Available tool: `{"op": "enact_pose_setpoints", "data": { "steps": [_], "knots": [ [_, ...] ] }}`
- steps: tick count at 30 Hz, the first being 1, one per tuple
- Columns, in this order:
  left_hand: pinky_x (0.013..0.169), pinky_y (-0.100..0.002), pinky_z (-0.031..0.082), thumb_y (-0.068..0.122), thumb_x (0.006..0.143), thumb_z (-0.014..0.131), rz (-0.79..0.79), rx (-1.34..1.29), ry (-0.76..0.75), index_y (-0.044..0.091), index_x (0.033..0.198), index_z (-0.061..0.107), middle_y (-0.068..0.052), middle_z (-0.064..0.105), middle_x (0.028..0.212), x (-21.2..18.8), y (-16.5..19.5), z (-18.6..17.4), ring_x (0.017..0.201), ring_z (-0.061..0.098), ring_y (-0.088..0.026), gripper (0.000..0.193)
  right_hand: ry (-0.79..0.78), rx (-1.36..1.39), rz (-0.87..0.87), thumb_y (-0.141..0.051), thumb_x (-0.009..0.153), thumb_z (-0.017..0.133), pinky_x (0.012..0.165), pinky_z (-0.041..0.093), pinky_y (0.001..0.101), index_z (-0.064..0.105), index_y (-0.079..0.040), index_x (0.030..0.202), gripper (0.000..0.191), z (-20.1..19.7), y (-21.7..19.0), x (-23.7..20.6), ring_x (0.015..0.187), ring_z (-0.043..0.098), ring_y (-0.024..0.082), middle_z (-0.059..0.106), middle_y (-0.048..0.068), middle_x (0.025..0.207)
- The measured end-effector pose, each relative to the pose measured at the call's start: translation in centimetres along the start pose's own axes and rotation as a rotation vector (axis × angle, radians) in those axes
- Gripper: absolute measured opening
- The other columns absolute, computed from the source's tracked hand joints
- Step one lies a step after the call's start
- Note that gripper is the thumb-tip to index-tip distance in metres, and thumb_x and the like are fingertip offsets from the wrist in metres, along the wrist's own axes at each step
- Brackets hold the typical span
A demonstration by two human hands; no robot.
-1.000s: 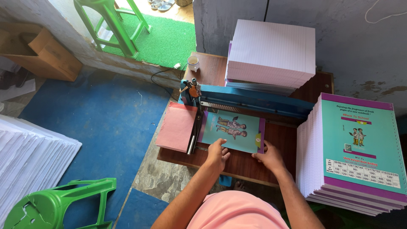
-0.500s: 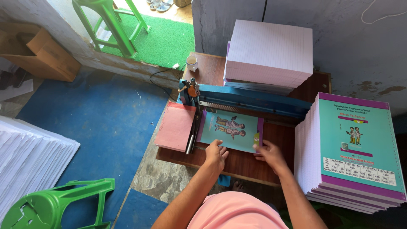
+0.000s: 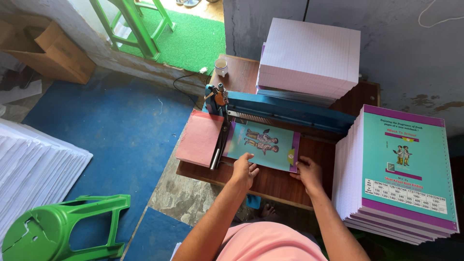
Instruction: The person inserts lined paper sheets into a binding machine, then places a printed cover sheet over them and presses the machine to bind the pages. The person repeats this process for multiple notebooks, stacking the finished items on the table.
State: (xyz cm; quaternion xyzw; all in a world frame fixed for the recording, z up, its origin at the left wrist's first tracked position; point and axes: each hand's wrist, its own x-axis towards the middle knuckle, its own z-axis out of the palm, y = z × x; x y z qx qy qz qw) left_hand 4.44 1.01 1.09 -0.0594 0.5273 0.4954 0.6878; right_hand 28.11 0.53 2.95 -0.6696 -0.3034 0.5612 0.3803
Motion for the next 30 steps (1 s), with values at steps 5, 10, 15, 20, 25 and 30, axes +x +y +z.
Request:
{"op": "enact_pose_setpoints", "data": {
  "steps": [5,10,15,20,25,30],
  "knots": [
    [0.117,-0.054,0.037,0.020,0.085,0.069,0.015,-0.054,0.015,-0.005,0.141,0.043,-0.027,0.039,0.146,0.2,-0.7,-0.2,0.146,0.036,-0.046,0.066,0.002,-0.155,-0.039,-0.014,0.103,0.050,0.081,0.065,0.0377,0.057,-0.001,0.142,0.041,0.6,0.0,-0.7,0.099,0.074,0.025,0.071,0.019,0.118],
    [0.118,-0.055,0.036,0.019,0.085,0.069,-0.004,-0.058,0.004,-0.006,0.141,0.042,-0.028,0.037,0.147,0.3,-0.1,-0.3,0.147,0.034,-0.046,0.067,-0.026,-0.117,-0.032,-0.017,0.103,0.052,0.078,0.064,0.0377,0.059,-0.002,0.139,0.040,0.2,0.4,0.4,0.097,0.074,0.024,0.071,0.016,0.118],
    [0.120,-0.055,0.035,0.018,0.085,0.069,-0.002,-0.106,0.022,-0.006,0.146,0.034,-0.031,0.028,0.157,-0.3,0.1,-0.1,0.150,0.031,-0.046,0.073,-0.006,-0.030,-0.051,-0.018,0.102,0.059,0.075,0.063,0.0351,0.060,-0.001,0.136,0.039,-0.2,0.3,1.1,0.092,0.073,0.023,0.073,0.016,0.112],
    [0.119,-0.054,0.033,0.019,0.084,0.068,-0.017,-0.109,-0.006,-0.005,0.149,0.032,-0.033,0.029,0.159,-1.2,0.9,0.3,0.149,0.031,-0.045,0.079,0.081,-0.129,-0.080,-0.015,0.101,0.064,0.070,0.055,0.0329,0.073,0.002,0.124,0.030,0.5,-0.3,1.2,0.083,0.067,0.022,0.076,0.017,0.098],
    [0.121,-0.055,0.033,0.016,0.083,0.069,-0.055,-0.133,0.057,-0.001,0.152,0.029,-0.029,0.026,0.160,-1.8,1.1,0.8,0.152,0.028,-0.042,0.081,0.083,-0.062,-0.079,-0.011,0.098,0.064,0.074,0.060,0.0309,0.072,0.002,0.119,0.026,0.6,-0.6,1.1,0.085,0.072,0.020,0.076,0.016,0.098],
    [0.121,-0.053,0.031,0.015,0.081,0.068,-0.054,-0.198,0.020,-0.001,0.152,0.029,-0.028,0.028,0.161,-1.6,0.8,0.6,0.152,0.030,-0.041,0.083,0.047,0.035,-0.087,-0.009,0.097,0.064,0.075,0.061,0.0293,0.072,0.002,0.117,0.024,0.5,-0.5,1.0,0.088,0.073,0.017,0.076,0.013,0.101]
  ]
}}
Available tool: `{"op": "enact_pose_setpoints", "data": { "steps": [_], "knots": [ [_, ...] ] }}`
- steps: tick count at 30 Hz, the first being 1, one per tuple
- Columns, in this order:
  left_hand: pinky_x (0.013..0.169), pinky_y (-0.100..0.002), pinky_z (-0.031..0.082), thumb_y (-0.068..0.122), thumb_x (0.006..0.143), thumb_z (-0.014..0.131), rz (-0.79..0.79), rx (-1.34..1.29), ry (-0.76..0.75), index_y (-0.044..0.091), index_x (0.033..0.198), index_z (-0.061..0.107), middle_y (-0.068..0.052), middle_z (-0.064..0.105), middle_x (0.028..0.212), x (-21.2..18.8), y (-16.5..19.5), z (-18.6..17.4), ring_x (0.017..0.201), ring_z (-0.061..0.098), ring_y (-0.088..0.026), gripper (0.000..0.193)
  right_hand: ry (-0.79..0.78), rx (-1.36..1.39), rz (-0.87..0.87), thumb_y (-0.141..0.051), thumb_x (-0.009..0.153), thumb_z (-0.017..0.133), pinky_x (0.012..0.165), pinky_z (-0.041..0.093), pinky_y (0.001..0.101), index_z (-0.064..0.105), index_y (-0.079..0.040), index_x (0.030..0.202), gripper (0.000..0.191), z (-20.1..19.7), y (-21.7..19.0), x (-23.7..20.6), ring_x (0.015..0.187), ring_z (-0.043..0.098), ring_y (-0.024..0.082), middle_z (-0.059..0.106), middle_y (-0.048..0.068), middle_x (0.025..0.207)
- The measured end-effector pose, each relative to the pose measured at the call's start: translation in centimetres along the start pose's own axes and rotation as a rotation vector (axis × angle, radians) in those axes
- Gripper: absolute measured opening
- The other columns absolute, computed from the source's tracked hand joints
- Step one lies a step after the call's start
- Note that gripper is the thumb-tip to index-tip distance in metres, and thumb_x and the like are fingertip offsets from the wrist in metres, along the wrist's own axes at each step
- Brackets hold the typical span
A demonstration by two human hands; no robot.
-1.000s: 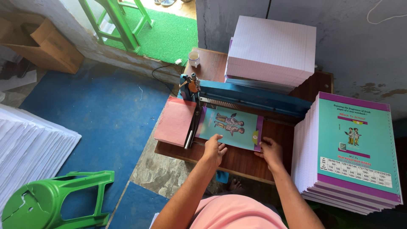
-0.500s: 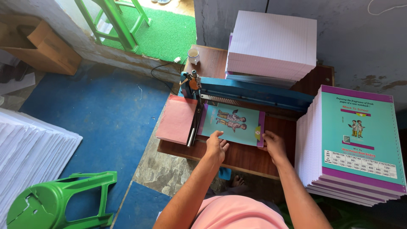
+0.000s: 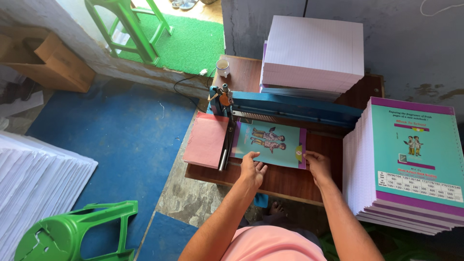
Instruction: The person inserts lined paper sheets into a binding machine, then places a printed cover sheet over them and presses the machine to bind the pages. The person repeats this process for multiple notebooks, stacking the finished items on the table.
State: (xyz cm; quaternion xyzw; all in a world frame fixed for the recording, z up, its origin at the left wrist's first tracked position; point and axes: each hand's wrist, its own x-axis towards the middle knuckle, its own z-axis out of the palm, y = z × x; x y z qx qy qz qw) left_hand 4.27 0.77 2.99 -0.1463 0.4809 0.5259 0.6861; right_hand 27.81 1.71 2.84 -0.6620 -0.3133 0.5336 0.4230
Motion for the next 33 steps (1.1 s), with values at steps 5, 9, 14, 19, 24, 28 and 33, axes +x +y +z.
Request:
{"op": "enact_pose_setpoints", "data": {
  "steps": [5,9,14,19,24,28,33],
  "knots": [
    [0.122,-0.053,0.029,0.015,0.080,0.069,-0.022,-0.027,-0.030,0.003,0.155,0.026,-0.027,0.022,0.164,0.8,-0.1,-0.8,0.154,0.023,-0.040,0.088,0.025,0.018,-0.012,-0.009,0.098,0.065,0.074,0.058,0.0308,0.073,0.000,0.119,0.024,0.4,0.2,-0.2,0.087,0.070,0.019,0.075,0.013,0.102],
    [0.122,-0.054,0.030,0.016,0.079,0.069,-0.013,-0.015,-0.062,0.003,0.156,0.024,-0.028,0.021,0.165,1.3,-0.3,-1.2,0.155,0.023,-0.040,0.090,0.067,-0.081,-0.105,-0.011,0.098,0.066,0.077,0.057,0.0289,0.075,-0.001,0.118,0.024,0.6,0.2,-0.4,0.089,0.070,0.017,0.076,0.012,0.103],
    [0.121,-0.054,0.033,0.015,0.080,0.069,0.004,-0.002,-0.051,0.001,0.156,0.025,-0.027,0.021,0.165,1.2,-0.3,-1.2,0.154,0.023,-0.040,0.089,0.043,0.004,-0.066,-0.012,0.097,0.067,0.077,0.059,0.0293,0.074,0.000,0.117,0.024,0.6,0.0,-0.5,0.089,0.072,0.018,0.077,0.013,0.102],
    [0.121,-0.054,0.033,0.014,0.080,0.069,0.010,0.017,-0.040,0.002,0.155,0.026,-0.028,0.022,0.163,0.3,0.0,-1.0,0.154,0.025,-0.040,0.087,0.038,0.015,-0.058,-0.012,0.096,0.067,0.077,0.061,0.0316,0.073,-0.001,0.118,0.025,0.7,-0.1,-0.6,0.091,0.072,0.019,0.076,0.012,0.105],
    [0.121,-0.054,0.033,0.014,0.080,0.068,0.008,0.023,-0.037,0.003,0.155,0.024,-0.029,0.023,0.163,-0.6,0.4,-0.5,0.154,0.026,-0.041,0.088,0.028,-0.009,-0.003,-0.012,0.097,0.066,0.082,0.061,0.0331,0.072,-0.002,0.120,0.025,0.5,-0.6,-0.9,0.095,0.073,0.019,0.076,0.013,0.108],
    [0.121,-0.054,0.033,0.014,0.081,0.068,0.013,0.017,-0.043,0.002,0.155,0.024,-0.029,0.023,0.163,-1.2,0.6,-0.3,0.153,0.026,-0.040,0.087,0.006,0.018,-0.001,-0.011,0.097,0.066,0.083,0.062,0.0338,0.072,-0.001,0.120,0.025,0.4,-0.6,-1.0,0.097,0.073,0.020,0.075,0.013,0.109],
    [0.121,-0.053,0.034,0.014,0.082,0.068,-0.003,0.041,-0.018,0.003,0.156,0.023,-0.028,0.024,0.162,-1.4,0.6,0.0,0.153,0.027,-0.039,0.087,0.009,0.027,-0.013,-0.012,0.097,0.066,0.082,0.062,0.0339,0.071,-0.001,0.120,0.026,0.2,-0.1,-0.8,0.097,0.072,0.020,0.075,0.013,0.109]
  ]
}}
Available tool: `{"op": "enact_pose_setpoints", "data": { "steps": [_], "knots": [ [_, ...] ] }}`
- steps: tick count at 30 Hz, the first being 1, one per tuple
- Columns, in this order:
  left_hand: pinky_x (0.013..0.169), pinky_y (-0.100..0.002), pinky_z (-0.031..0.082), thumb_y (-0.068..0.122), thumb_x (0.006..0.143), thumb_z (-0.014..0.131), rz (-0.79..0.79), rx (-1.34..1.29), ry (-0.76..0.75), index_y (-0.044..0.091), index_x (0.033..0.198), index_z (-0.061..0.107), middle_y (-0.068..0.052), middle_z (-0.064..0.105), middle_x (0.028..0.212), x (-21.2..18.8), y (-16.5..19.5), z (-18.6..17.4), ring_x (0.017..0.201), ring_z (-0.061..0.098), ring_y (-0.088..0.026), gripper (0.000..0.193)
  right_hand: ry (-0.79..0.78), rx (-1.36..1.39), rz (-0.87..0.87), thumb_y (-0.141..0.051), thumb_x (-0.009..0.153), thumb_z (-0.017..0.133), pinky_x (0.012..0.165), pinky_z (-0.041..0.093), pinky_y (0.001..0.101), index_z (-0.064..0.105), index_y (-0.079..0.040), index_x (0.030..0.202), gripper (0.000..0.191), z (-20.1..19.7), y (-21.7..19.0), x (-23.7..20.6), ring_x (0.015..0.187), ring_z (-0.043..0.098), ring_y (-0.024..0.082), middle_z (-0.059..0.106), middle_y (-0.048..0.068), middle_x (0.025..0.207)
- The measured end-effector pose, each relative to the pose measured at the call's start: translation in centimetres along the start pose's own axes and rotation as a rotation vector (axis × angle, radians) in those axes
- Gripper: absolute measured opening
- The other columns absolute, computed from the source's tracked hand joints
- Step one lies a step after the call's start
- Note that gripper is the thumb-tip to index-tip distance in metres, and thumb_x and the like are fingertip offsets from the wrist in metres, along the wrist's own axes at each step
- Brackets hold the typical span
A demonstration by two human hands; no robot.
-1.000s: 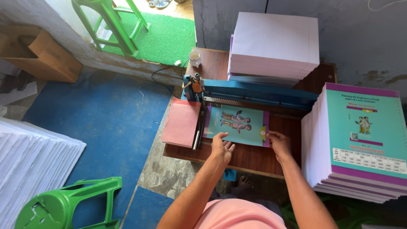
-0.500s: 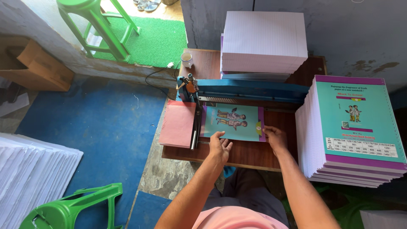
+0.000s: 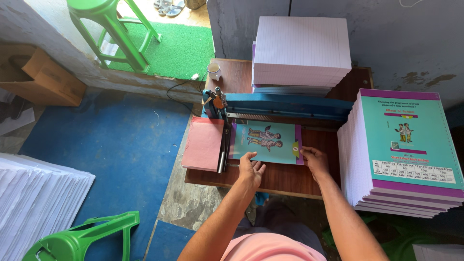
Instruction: The person inserts lined paper sheets into a binding machine, then places a printed cover sheet over them and presses the machine to bind the pages. The person repeats this process for multiple notebooks, stacking the finished items on the table.
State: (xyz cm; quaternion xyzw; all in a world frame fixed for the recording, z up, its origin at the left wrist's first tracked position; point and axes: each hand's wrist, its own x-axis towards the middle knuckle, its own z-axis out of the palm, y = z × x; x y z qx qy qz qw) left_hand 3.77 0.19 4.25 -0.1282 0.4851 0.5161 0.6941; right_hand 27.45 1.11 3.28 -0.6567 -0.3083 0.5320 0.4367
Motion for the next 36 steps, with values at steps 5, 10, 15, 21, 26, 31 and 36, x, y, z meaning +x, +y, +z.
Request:
{"op": "enact_pose_setpoints", "data": {
  "steps": [5,10,15,21,26,31,36],
  "knots": [
    [0.121,-0.053,0.034,0.014,0.081,0.069,-0.003,0.000,-0.002,0.003,0.156,0.024,-0.027,0.025,0.162,0.4,0.0,-0.2,0.153,0.028,-0.039,0.088,0.010,-0.002,-0.004,-0.011,0.097,0.067,0.081,0.062,0.0334,0.072,0.000,0.120,0.026,0.1,0.1,0.3,0.095,0.073,0.020,0.076,0.014,0.107],
    [0.120,-0.054,0.034,0.015,0.080,0.069,-0.006,0.004,-0.007,0.004,0.155,0.026,-0.027,0.026,0.162,0.6,0.0,-0.3,0.153,0.027,-0.039,0.087,0.024,0.029,0.010,-0.010,0.095,0.067,0.078,0.063,0.0336,0.072,0.000,0.118,0.026,0.1,0.1,0.3,0.092,0.074,0.020,0.076,0.014,0.105],
    [0.121,-0.054,0.034,0.015,0.081,0.069,-0.007,0.000,-0.010,0.003,0.155,0.025,-0.027,0.023,0.163,0.4,0.0,-0.3,0.153,0.026,-0.040,0.087,0.014,0.019,0.016,-0.010,0.096,0.066,0.079,0.062,0.0341,0.072,0.000,0.118,0.024,0.1,0.1,0.4,0.092,0.073,0.021,0.076,0.014,0.105],
    [0.121,-0.054,0.033,0.015,0.081,0.069,0.003,0.007,-0.013,0.003,0.156,0.024,-0.027,0.022,0.164,0.0,0.1,-0.1,0.154,0.025,-0.040,0.088,0.009,0.012,0.017,-0.010,0.096,0.066,0.079,0.063,0.0340,0.072,0.000,0.116,0.023,0.0,0.0,0.4,0.092,0.074,0.020,0.076,0.014,0.104],
    [0.121,-0.053,0.034,0.015,0.082,0.069,0.007,0.002,0.002,0.003,0.155,0.024,-0.027,0.023,0.164,0.0,0.0,-0.1,0.154,0.026,-0.039,0.087,-0.002,0.034,0.027,-0.010,0.097,0.065,0.079,0.062,0.0347,0.072,0.001,0.117,0.024,-0.1,0.2,0.5,0.091,0.074,0.021,0.076,0.015,0.103],
    [0.119,-0.053,0.036,0.014,0.083,0.067,0.025,-0.013,0.009,0.002,0.154,0.028,-0.027,0.027,0.162,1.1,-0.7,-0.9,0.152,0.030,-0.040,0.082,-0.023,0.061,0.015,-0.010,0.096,0.066,0.078,0.062,0.0340,0.071,0.001,0.118,0.025,-0.2,0.4,0.6,0.091,0.074,0.020,0.076,0.014,0.104],
    [0.107,-0.051,0.047,0.015,0.090,0.062,0.061,0.033,0.046,-0.006,0.141,0.046,-0.022,0.049,0.149,3.1,-1.8,-2.4,0.136,0.053,-0.035,0.057,-0.039,0.072,0.013,-0.010,0.096,0.066,0.079,0.062,0.0341,0.071,0.001,0.119,0.026,-0.4,0.4,0.6,0.091,0.073,0.020,0.075,0.013,0.104]
  ]
}}
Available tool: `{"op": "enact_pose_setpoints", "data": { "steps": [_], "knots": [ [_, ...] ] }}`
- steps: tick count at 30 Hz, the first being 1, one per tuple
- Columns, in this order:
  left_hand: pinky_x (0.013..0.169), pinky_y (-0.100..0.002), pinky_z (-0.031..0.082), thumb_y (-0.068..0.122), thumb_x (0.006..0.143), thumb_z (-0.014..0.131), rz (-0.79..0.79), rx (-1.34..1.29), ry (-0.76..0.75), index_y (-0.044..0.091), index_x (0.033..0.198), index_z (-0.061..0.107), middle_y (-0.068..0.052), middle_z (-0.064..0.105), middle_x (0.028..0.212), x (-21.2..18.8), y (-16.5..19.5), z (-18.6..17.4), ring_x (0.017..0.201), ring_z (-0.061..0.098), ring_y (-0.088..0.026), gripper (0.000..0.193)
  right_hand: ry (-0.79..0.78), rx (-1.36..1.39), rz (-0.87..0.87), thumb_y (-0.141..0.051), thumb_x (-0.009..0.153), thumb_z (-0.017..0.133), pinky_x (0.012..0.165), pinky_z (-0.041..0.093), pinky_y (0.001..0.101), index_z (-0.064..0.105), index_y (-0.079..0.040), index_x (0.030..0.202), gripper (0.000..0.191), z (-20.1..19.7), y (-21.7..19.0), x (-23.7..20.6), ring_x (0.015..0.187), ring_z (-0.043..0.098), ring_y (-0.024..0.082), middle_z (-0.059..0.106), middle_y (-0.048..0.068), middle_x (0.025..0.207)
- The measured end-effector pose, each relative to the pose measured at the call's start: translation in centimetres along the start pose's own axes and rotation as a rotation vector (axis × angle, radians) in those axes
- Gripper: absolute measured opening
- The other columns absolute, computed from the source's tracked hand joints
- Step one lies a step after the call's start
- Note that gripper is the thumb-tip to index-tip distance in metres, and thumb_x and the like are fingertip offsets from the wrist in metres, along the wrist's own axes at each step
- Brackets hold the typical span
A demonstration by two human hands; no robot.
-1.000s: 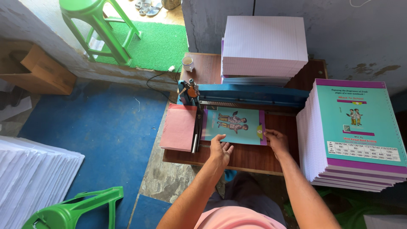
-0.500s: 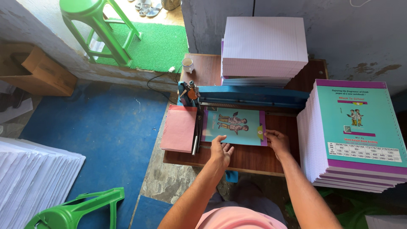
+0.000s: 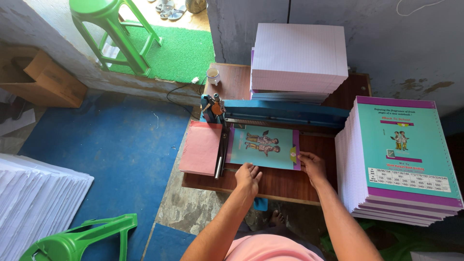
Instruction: The person inserts lined paper sheets into a binding machine, then places a printed cover sheet over them and presses the machine to bind the pages. The person repeats this process for multiple notebooks, stacking the finished items on the table.
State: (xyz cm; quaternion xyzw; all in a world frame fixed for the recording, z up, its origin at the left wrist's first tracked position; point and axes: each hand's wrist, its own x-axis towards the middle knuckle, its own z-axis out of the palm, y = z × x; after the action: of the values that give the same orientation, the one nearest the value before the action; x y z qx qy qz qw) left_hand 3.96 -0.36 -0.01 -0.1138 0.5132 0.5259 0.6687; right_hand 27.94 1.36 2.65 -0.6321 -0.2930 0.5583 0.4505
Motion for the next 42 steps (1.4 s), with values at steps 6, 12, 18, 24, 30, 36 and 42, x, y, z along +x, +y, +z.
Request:
{"op": "enact_pose_setpoints", "data": {
  "steps": [6,12,18,24,30,36,42],
  "knots": [
    [0.082,-0.039,0.057,0.022,0.099,0.062,0.064,0.132,0.056,-0.001,0.122,0.062,-0.013,0.070,0.117,0.9,0.0,-0.5,0.102,0.072,-0.026,0.032,0.006,0.014,0.015,-0.011,0.096,0.066,0.081,0.062,0.0340,0.070,0.000,0.120,0.026,0.1,0.0,0.0,0.093,0.073,0.019,0.075,0.012,0.106],
    [0.066,-0.033,0.059,0.019,0.100,0.063,0.120,0.221,0.092,-0.003,0.113,0.064,-0.011,0.074,0.100,0.8,0.5,-0.6,0.083,0.076,-0.024,0.025,0.025,-0.014,0.043,-0.011,0.096,0.067,0.081,0.061,0.0335,0.070,-0.001,0.119,0.025,0.1,-0.3,-0.1,0.094,0.072,0.019,0.075,0.012,0.105],
    [0.066,-0.033,0.060,0.015,0.099,0.063,0.126,0.226,0.116,-0.003,0.109,0.066,-0.012,0.074,0.098,0.4,0.6,-0.9,0.081,0.075,-0.024,0.021,0.075,-0.053,0.101,-0.009,0.097,0.066,0.079,0.061,0.0332,0.070,-0.001,0.116,0.022,0.4,-0.2,-0.3,0.091,0.072,0.019,0.075,0.012,0.103],
    [0.068,-0.033,0.061,0.014,0.099,0.062,0.108,0.264,0.113,-0.005,0.109,0.068,-0.013,0.075,0.097,-0.6,0.3,-2.8,0.082,0.075,-0.023,0.021,0.090,0.027,0.201,-0.011,0.094,0.069,0.074,0.059,0.0347,0.067,0.000,0.120,0.028,-0.3,1.0,-1.6,0.088,0.070,0.020,0.072,0.013,0.103],
    [0.071,-0.034,0.061,0.016,0.099,0.061,0.073,0.265,0.051,-0.005,0.109,0.066,-0.014,0.074,0.100,-2.1,0.3,-5.0,0.086,0.075,-0.024,0.024,-0.047,0.143,0.389,-0.014,0.089,0.074,0.073,0.064,0.0342,0.066,0.004,0.116,0.033,-1.7,1.9,-2.5,0.089,0.072,0.021,0.074,0.015,0.103],
    [0.069,-0.034,0.062,0.020,0.098,0.064,0.011,0.346,0.041,-0.003,0.110,0.066,-0.013,0.074,0.099,-5.8,2.3,-3.9,0.083,0.074,-0.022,0.026,-0.117,0.171,0.387,-0.010,0.085,0.074,0.073,0.065,0.0342,0.071,0.002,0.108,0.026,-2.0,3.5,-2.4,0.087,0.073,0.021,0.075,0.014,0.099],
    [0.083,-0.043,0.053,0.030,0.095,0.070,0.866,1.489,-0.086,0.003,0.118,0.068,-0.015,0.071,0.110,-12.7,3.3,-2.9,0.098,0.069,-0.029,0.035,-0.088,0.183,0.359,-0.009,0.085,0.072,0.074,0.064,0.0348,0.071,0.001,0.106,0.023,-2.0,3.5,-2.8,0.087,0.073,0.020,0.076,0.012,0.098]
  ]
}}
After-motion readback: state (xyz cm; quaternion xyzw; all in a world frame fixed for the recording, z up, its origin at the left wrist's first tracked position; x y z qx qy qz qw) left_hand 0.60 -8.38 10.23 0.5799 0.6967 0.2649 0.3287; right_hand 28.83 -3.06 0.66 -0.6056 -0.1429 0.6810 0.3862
